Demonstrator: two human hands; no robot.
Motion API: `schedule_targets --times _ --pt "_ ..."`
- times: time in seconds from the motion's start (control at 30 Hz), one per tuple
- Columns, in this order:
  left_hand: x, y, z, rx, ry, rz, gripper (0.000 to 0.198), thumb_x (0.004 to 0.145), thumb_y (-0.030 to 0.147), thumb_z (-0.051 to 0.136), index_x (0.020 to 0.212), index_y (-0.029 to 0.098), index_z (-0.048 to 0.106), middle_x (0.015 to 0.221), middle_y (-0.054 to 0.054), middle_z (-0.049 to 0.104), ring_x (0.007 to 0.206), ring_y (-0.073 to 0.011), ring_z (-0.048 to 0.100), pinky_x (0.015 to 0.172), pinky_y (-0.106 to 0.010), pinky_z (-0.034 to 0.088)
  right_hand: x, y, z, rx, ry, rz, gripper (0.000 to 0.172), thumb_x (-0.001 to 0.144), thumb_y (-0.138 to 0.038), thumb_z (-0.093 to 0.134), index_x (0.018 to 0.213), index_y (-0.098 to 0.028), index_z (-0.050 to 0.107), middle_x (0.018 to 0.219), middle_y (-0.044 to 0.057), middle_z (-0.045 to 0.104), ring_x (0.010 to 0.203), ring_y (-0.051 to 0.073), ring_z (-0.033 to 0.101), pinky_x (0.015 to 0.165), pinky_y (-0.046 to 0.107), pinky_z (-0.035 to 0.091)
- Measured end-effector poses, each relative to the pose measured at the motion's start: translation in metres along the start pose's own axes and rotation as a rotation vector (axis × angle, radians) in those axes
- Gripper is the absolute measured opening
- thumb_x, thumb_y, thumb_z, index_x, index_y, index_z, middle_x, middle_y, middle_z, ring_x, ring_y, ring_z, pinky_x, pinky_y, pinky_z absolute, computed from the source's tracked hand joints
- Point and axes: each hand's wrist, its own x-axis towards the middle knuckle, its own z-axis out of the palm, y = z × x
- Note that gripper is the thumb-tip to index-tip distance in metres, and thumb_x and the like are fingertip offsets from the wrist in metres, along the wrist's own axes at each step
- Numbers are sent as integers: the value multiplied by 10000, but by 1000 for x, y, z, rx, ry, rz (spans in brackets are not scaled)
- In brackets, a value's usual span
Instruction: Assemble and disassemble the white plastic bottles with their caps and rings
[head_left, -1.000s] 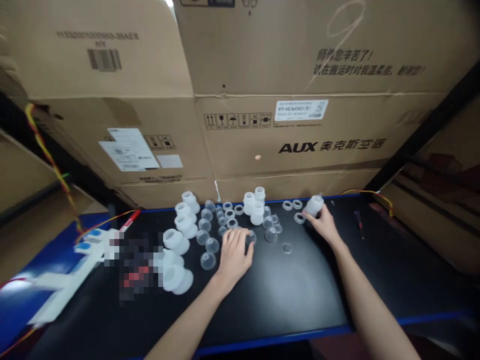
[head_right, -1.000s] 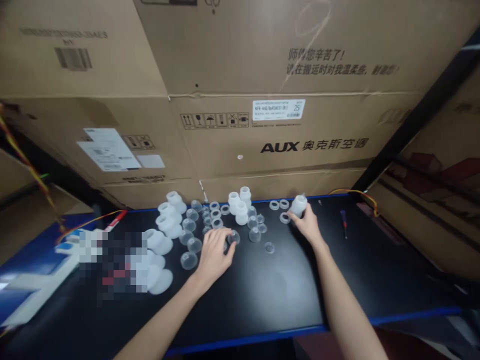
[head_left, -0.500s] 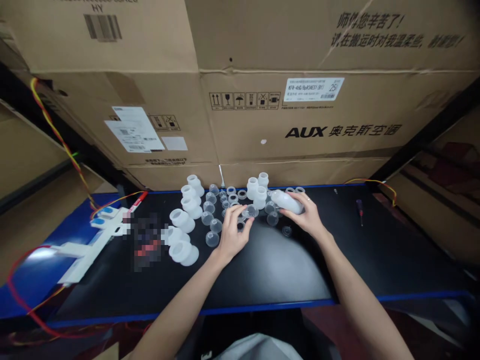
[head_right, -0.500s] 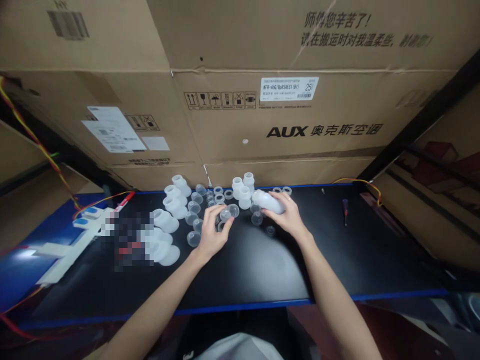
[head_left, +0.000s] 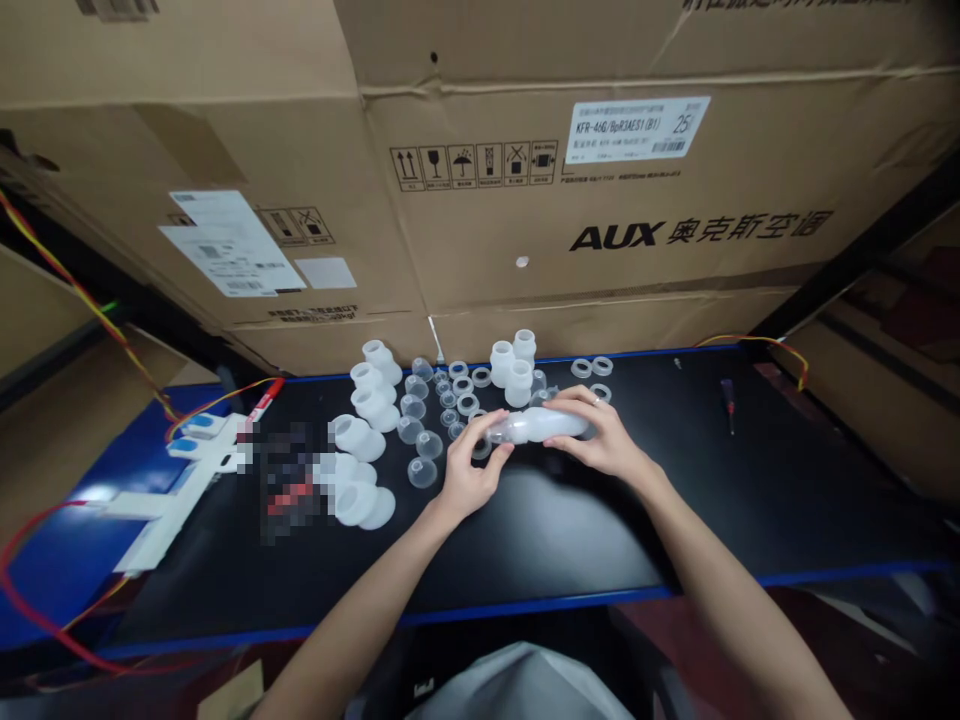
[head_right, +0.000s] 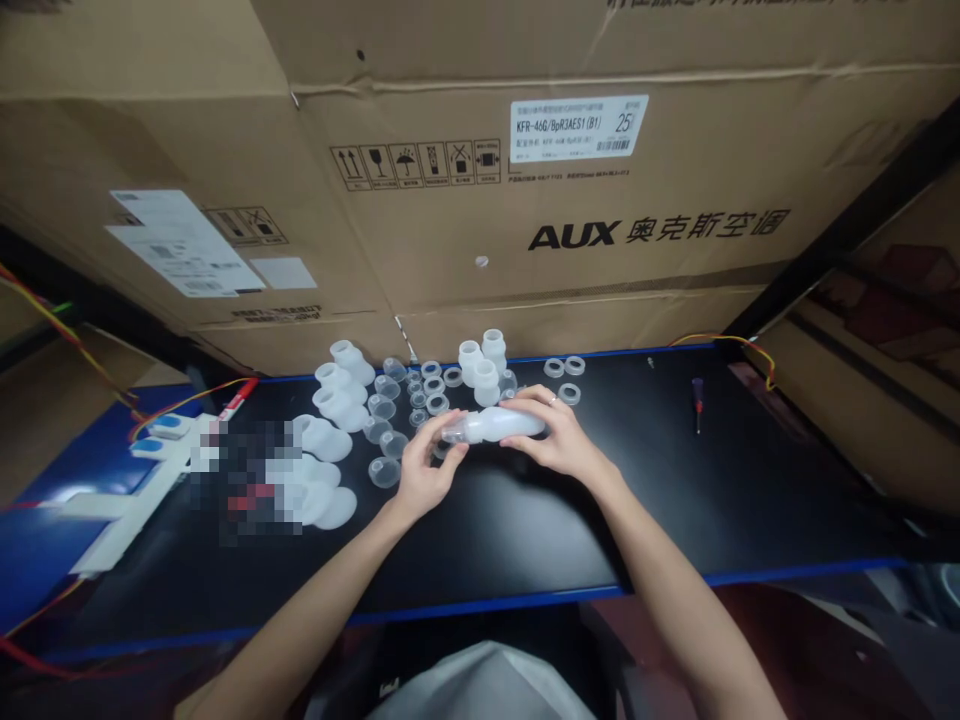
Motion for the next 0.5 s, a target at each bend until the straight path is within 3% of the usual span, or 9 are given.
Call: schedule_targets --times 0.13,0.3,0.4,0.5 --pt "4 3 -8 29 44 0 375 1013 422 721 1308 190 725 1216 -134 804 1068 -256 799 947 -385 660 -1 -10 5 -16 17 -21 501 883 -508 903 1324 -302 782 1217 110 731 1117 320 711 1026 531 596" --pt "4 5 -9 -49 29 -120 462 981 574 727 1177 155 746 1025 -122 830 866 -236 813 780 -324 650 -3 -17 11 -52 56 -118 452 932 -420 870 1356 -308 759 1239 116 738 1102 313 724 984 517 617" --pt "3 5 -8 -121 -9 -204 456 994 608 693 964 155 743 749 -66 789 639 -191 753 639 -279 586 -3 -20 14 -60 49 -188 416 968 -338 832 1373 -313 743 1249 112 742 1109 300 726 976 505 624" --pt "1 4 -7 -163 -59 -282 589 1035 652 593 705 169 661 535 -24 678 465 -149 650 518 -243 496 -3 -22 17 -56 34 -254 411 994 -259 791 1396 -314 727 1256 101 747 1140 283 721 1002 490 619"
